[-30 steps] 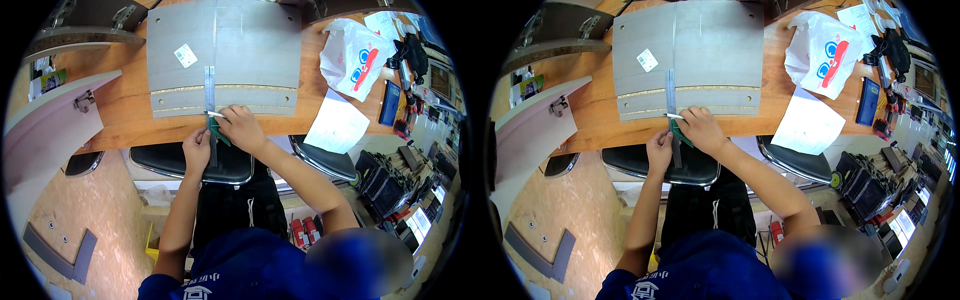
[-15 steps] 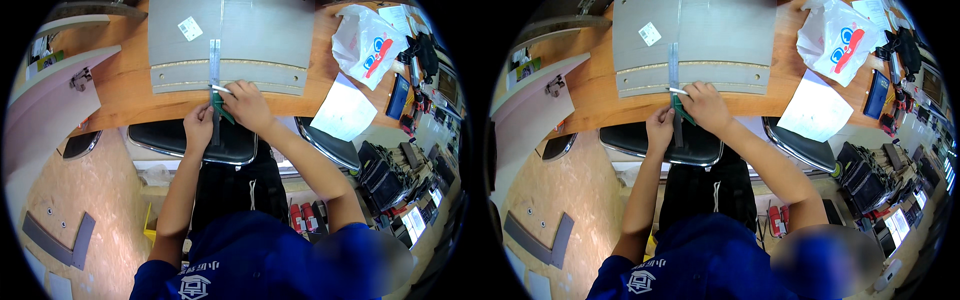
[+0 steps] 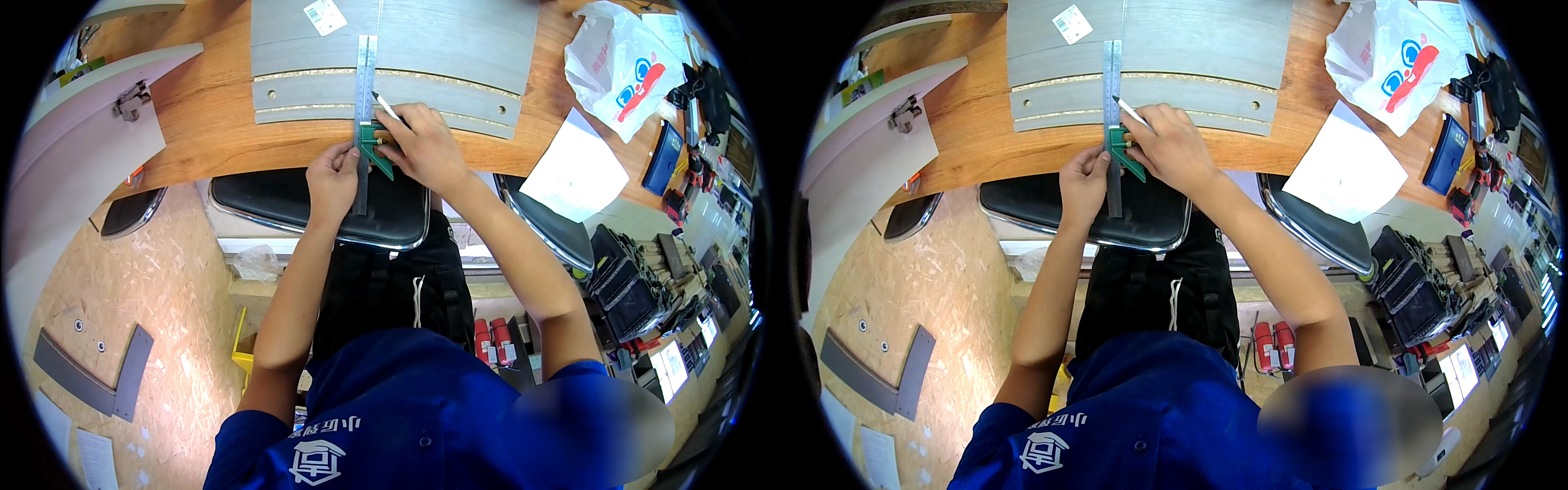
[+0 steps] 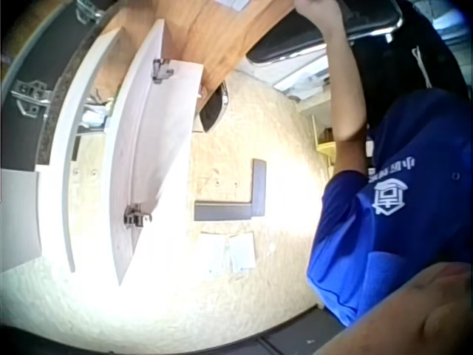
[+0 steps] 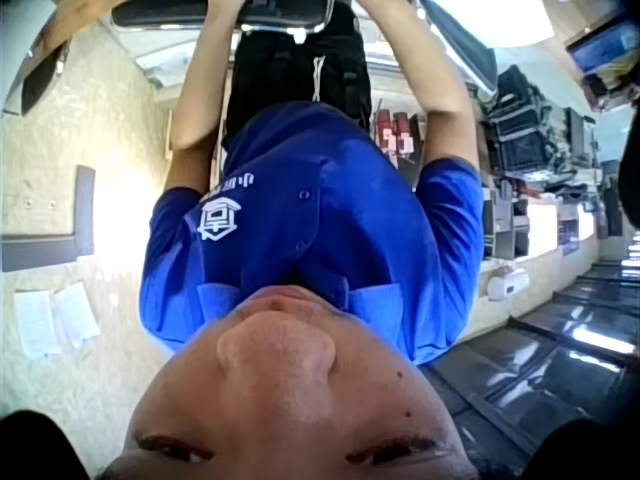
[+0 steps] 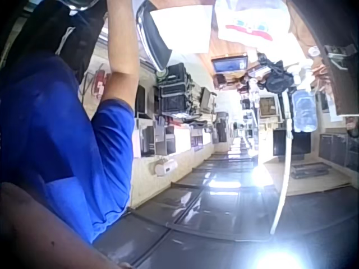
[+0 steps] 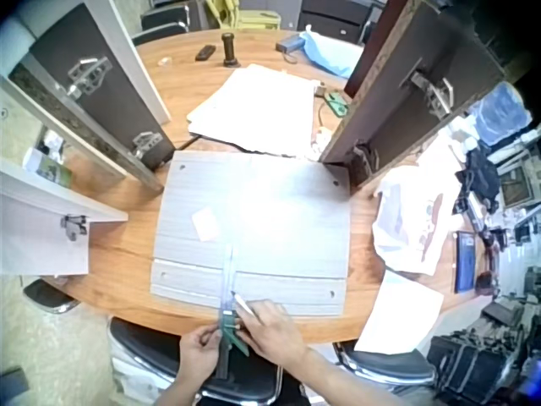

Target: The person uses a combination square and a pencil to measure and mark lines on a large, grey, curved wooden board. They repeatedly position the square at different points along the board's length and draw straight lines to guide future cuts or assembly.

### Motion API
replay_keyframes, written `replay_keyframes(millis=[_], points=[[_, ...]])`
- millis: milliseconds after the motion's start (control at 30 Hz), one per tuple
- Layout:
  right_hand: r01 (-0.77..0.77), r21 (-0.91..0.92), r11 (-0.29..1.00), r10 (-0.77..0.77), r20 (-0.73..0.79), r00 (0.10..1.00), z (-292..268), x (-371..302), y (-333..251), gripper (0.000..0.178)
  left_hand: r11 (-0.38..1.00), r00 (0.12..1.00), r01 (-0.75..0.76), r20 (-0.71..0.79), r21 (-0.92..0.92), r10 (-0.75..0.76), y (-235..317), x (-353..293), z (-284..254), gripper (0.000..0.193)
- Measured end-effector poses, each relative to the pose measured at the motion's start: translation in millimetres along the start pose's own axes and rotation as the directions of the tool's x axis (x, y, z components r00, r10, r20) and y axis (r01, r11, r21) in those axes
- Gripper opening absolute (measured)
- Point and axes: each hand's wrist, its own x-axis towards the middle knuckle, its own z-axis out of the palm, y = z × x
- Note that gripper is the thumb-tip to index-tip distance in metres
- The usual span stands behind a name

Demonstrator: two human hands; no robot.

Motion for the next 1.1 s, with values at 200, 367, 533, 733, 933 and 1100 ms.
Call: replay_keyframes(millis=[200, 367, 533, 733, 933, 1100], points=[[0.004, -0.019, 1.0, -0.004, -0.006, 1.0, 1.5, 0.7, 1.6, 0.048, 1.0, 1.0, 0.002, -0.006, -0.008, -0.002, 0.8, 3.0, 1.8, 0.022], [-0.009, -0.015, 1.0, 0.009, 0.01, 1.0, 0.9, 1.4, 1.5, 0.047, 0.999, 1.0, 0.001, -0.003, 0.051, -0.001, 3.3, 1.5, -0.3, 0.021], [-0.001, -0.009, 1.0, 0.001, 0.005, 1.0, 1.6, 1.1, 1.9, 0.048, 1.0, 1.0, 0.012, -0.004, -0.021, -0.012, 3.0, 1.4, 1.5, 0.022], [0.011, -0.009, 1.0, -0.011, 0.003, 1.0, 2.2, 0.3, 3.1, 0.048, 1.0, 1.0, 0.024, -0.005, -0.014, -0.024, 6.2, 0.9, 3.5, 0.022], [0.019, -0.013, 1.0, -0.019, 0.008, 1.0, 0.5, 1.2, 1.2, 0.049, 0.999, 0.999, 0.034, 0.017, -0.014, -0.034, 6.5, 0.5, 0.8, 0.023], [0.02, -0.027, 0.999, -0.02, 0.009, 1.0, -1.1, 1.6, 0.3, 0.05, 0.999, 0.999, 0.033, 0.022, -0.011, -0.033, 4.7, -0.2, -0.1, 0.022]])
